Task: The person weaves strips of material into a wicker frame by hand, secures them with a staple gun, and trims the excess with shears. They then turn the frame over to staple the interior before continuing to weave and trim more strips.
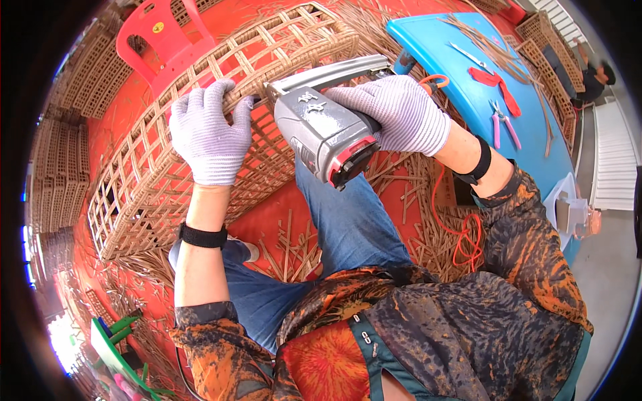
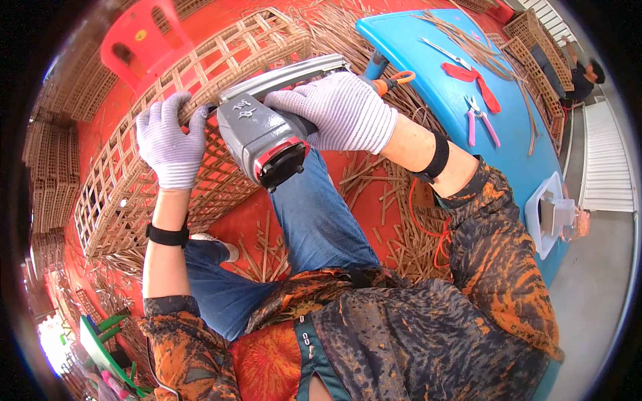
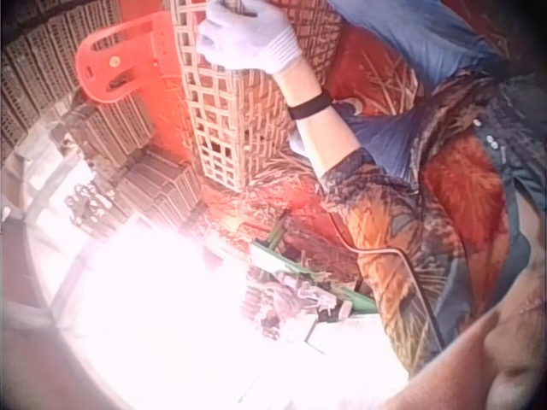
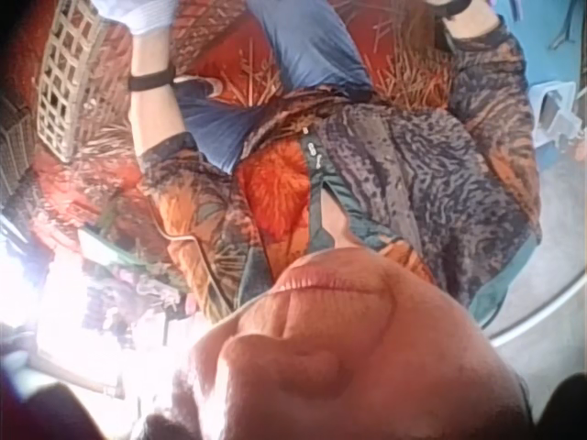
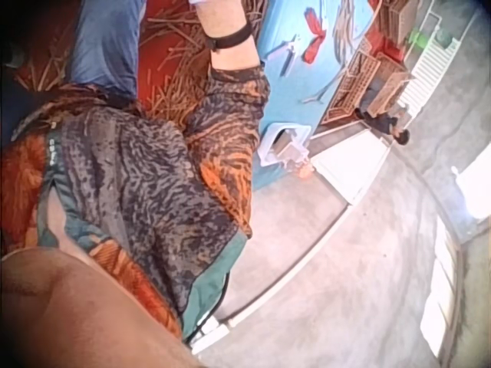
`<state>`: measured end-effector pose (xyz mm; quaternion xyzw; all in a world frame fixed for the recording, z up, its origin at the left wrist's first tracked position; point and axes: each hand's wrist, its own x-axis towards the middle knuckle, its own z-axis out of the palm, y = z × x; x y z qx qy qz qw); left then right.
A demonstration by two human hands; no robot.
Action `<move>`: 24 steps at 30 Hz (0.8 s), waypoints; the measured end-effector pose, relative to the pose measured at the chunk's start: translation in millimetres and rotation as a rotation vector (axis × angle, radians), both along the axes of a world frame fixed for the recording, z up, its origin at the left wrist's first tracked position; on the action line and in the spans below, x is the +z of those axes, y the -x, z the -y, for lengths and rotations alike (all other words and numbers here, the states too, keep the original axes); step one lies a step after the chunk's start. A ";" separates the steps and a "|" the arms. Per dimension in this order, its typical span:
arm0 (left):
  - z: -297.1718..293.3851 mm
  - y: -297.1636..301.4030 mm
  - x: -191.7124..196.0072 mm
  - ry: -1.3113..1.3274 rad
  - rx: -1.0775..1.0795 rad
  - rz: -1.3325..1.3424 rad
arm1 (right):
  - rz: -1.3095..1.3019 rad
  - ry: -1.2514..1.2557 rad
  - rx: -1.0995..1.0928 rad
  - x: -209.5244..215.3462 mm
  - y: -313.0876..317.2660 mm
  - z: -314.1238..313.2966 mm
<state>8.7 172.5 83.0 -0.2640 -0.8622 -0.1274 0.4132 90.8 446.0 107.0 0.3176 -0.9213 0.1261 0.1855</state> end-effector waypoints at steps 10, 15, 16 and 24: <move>-0.3 2.5 0.0 -0.010 -0.015 -0.022 | -0.018 -0.013 -0.005 -4.9 0.9 -0.3; -1.3 2.5 0.3 0.002 0.009 0.010 | -0.040 -0.049 0.001 -8.4 1.6 -2.0; -1.1 2.9 0.1 0.001 0.004 -0.009 | -0.040 -0.079 -0.013 -9.3 1.6 -2.2; -1.4 6.6 -0.6 -0.021 -0.025 -0.004 | -0.125 -0.097 -0.045 -23.9 4.0 0.1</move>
